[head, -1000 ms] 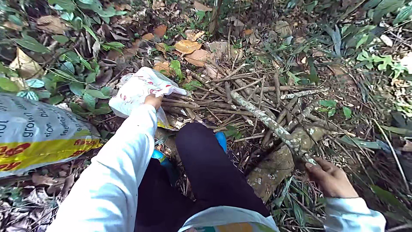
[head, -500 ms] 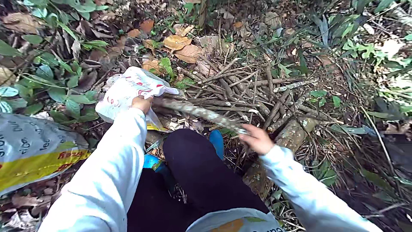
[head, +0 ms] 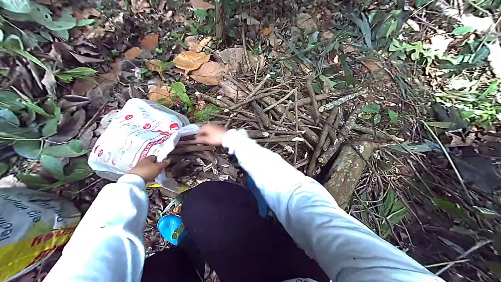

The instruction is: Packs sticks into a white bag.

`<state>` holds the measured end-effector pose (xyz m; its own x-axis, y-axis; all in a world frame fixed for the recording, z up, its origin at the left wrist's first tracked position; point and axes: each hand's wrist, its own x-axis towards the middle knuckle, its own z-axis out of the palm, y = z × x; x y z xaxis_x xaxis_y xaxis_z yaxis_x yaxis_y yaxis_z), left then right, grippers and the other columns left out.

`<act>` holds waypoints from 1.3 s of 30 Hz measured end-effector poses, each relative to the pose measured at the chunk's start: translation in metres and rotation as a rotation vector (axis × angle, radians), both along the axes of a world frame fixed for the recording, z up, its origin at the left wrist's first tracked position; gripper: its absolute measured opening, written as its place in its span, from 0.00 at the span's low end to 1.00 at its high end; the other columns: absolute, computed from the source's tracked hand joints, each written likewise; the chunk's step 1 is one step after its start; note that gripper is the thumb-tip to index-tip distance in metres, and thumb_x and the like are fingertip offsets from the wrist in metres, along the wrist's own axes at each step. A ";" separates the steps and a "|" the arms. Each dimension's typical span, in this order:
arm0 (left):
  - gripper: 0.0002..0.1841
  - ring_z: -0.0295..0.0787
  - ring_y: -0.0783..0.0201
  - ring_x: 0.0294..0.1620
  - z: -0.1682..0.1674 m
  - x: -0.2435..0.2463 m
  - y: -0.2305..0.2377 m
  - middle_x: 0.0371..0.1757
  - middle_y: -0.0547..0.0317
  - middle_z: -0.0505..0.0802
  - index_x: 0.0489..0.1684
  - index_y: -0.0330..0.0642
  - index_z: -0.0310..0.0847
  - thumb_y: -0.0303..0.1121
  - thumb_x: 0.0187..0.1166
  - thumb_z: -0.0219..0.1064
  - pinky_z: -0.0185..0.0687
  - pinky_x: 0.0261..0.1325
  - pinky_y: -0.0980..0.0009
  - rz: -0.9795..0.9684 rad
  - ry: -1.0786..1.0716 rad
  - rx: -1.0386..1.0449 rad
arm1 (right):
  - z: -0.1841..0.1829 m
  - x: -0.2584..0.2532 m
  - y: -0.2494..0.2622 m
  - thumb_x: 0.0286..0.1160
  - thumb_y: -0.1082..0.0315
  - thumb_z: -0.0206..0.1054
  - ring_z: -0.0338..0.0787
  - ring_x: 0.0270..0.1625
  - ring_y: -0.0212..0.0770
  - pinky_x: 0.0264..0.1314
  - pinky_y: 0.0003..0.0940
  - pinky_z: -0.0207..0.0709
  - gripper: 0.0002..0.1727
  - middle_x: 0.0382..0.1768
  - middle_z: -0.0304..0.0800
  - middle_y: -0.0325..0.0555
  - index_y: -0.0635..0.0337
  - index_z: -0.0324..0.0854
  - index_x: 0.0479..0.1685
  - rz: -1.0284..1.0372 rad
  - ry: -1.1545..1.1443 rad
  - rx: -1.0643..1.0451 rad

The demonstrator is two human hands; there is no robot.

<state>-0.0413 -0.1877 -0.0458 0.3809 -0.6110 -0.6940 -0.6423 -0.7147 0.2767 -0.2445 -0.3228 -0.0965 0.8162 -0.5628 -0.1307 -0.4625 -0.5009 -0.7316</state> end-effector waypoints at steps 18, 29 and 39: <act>0.30 0.76 0.25 0.78 -0.017 -0.020 -0.015 0.71 0.17 0.82 0.72 0.21 0.73 0.47 0.94 0.54 0.65 0.78 0.28 0.032 -0.198 -0.132 | -0.041 -0.266 0.116 0.90 0.73 0.48 0.86 0.34 0.34 0.41 0.30 0.84 0.27 0.49 0.84 0.51 0.67 0.58 0.87 -1.052 -0.276 0.597; 0.26 0.77 0.24 0.76 -0.016 -0.024 -0.018 0.68 0.18 0.84 0.70 0.23 0.77 0.42 0.94 0.54 0.65 0.77 0.27 0.085 -0.168 -0.323 | 0.000 -0.201 0.146 0.84 0.70 0.55 0.80 0.80 0.52 0.85 0.46 0.70 0.30 0.79 0.76 0.67 0.71 0.65 0.86 -0.295 -0.107 0.380; 0.21 0.83 0.26 0.63 0.004 -0.003 0.000 0.55 0.19 0.87 0.54 0.19 0.81 0.37 0.93 0.58 0.68 0.68 0.27 0.000 -0.133 -0.261 | -0.042 0.001 -0.012 0.87 0.69 0.60 0.81 0.79 0.59 0.84 0.59 0.70 0.20 0.75 0.82 0.61 0.63 0.82 0.74 -0.289 -0.140 -0.048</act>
